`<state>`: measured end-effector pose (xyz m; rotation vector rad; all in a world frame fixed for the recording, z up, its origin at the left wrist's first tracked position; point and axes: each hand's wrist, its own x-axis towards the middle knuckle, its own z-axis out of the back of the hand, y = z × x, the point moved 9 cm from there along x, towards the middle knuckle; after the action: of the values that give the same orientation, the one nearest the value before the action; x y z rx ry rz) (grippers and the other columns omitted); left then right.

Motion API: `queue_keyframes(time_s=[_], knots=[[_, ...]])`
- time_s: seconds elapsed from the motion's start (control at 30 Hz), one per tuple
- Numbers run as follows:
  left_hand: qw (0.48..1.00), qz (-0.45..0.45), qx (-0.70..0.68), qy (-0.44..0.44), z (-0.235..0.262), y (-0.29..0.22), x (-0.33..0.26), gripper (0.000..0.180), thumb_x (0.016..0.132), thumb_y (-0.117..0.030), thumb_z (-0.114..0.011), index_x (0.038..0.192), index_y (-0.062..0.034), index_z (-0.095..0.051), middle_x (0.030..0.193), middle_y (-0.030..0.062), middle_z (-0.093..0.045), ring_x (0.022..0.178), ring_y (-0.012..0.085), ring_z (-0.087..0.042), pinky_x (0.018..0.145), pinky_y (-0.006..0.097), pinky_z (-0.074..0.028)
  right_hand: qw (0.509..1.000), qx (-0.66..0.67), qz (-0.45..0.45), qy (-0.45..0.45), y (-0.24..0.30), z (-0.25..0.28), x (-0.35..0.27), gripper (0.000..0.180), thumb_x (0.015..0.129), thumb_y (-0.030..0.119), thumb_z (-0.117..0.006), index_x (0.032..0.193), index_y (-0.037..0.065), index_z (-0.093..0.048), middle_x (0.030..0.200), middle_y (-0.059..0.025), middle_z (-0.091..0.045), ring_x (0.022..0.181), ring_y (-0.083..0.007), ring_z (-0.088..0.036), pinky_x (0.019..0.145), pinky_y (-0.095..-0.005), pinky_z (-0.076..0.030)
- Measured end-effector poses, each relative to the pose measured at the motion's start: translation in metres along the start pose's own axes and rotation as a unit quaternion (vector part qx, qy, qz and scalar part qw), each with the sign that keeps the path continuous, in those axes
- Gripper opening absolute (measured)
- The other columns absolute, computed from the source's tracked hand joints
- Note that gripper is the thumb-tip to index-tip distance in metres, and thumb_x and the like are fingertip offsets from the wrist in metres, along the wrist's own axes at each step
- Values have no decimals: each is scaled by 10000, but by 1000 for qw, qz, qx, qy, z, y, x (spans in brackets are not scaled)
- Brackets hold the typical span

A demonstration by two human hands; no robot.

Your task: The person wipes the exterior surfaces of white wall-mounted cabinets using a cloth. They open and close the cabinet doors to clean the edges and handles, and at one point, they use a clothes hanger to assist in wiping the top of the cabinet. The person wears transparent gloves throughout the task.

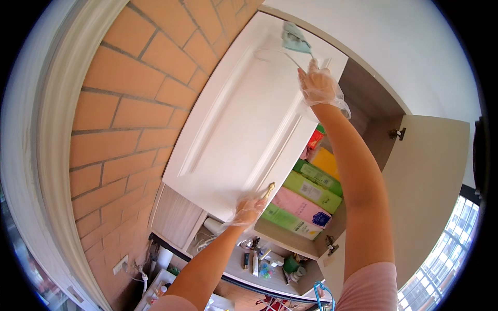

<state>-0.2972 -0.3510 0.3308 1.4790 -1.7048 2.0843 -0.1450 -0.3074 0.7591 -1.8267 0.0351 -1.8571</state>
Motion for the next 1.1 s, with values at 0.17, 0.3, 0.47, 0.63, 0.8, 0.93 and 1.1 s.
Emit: queue_keyframes(time_s=[0.17, 0.3, 0.47, 0.63, 0.8, 0.93, 1.1], knots=[[989, 13, -150, 8, -2, -11, -8, 328, 830, -328, -582, 783, -11, -654, 730, 189, -618, 670, 345, -585, 630, 416, -456, 993, -50, -81, 67, -45, -20, -16, 452, 931, 436, -352, 1292, 170, -414, 991, -166, -557, 886, -350, -621, 709, -461, -520], [995, -75, 64, -20, 13, -6, 3, 324, 827, -283, -578, 681, 1, -635, 664, 183, -607, 636, 342, -588, 615, 429, -454, 990, -62, -63, 106, -50, -24, -15, 435, 950, 345, -317, 1379, 274, -290, 1116, -191, -515, 945, -331, -602, 726, -469, -517], [945, -161, 280, -54, 15, -94, -7, 428, 864, -327, -497, 578, -25, -599, 594, 179, -573, 603, 345, -565, 617, 459, -429, 979, -162, -12, 123, -62, -50, -18, 519, 949, 272, -317, 1437, 211, -150, 1240, -236, -482, 987, -320, -593, 720, -466, -522], [901, -245, 343, -101, 4, -87, -6, 435, 855, -339, -488, 569, -27, -583, 556, 144, -556, 555, 317, -538, 664, 448, -397, 954, -244, 66, 160, -59, -107, 10, 379, 936, 251, -378, 1299, 165, -443, 1139, -195, -568, 1001, -307, -592, 762, -416, -508], [919, -229, 311, -84, 10, -84, -6, 369, 848, -307, -511, 613, -39, -607, 572, 125, -565, 579, 302, -546, 684, 442, -387, 945, 199, -228, 121, -38, -41, -16, 280, 863, 203, -487, 1082, 88, -619, 1096, -103, -595, 951, -251, -613, 739, -338, -509], [926, -226, 292, -82, 8, -91, -10, 314, 828, -275, -541, 617, -54, -614, 541, 106, -551, 549, 289, -535, 693, 423, -390, 994, 4, -18, 103, 7, -59, 13, 258, 853, 204, -504, 1065, 126, -628, 1051, -59, -632, 1013, -233, -594, 802, -313, -495], [926, -228, 292, -78, 2, -91, -10, 316, 826, -272, -537, 619, -45, -612, 526, 101, -546, 521, 284, -532, 690, 423, -394, 992, 37, -46, 111, 21, -97, 51, 292, 856, 288, -507, 1076, 128, -611, 1123, -59, -603, 1071, -235, -567, 840, -331, -484]])
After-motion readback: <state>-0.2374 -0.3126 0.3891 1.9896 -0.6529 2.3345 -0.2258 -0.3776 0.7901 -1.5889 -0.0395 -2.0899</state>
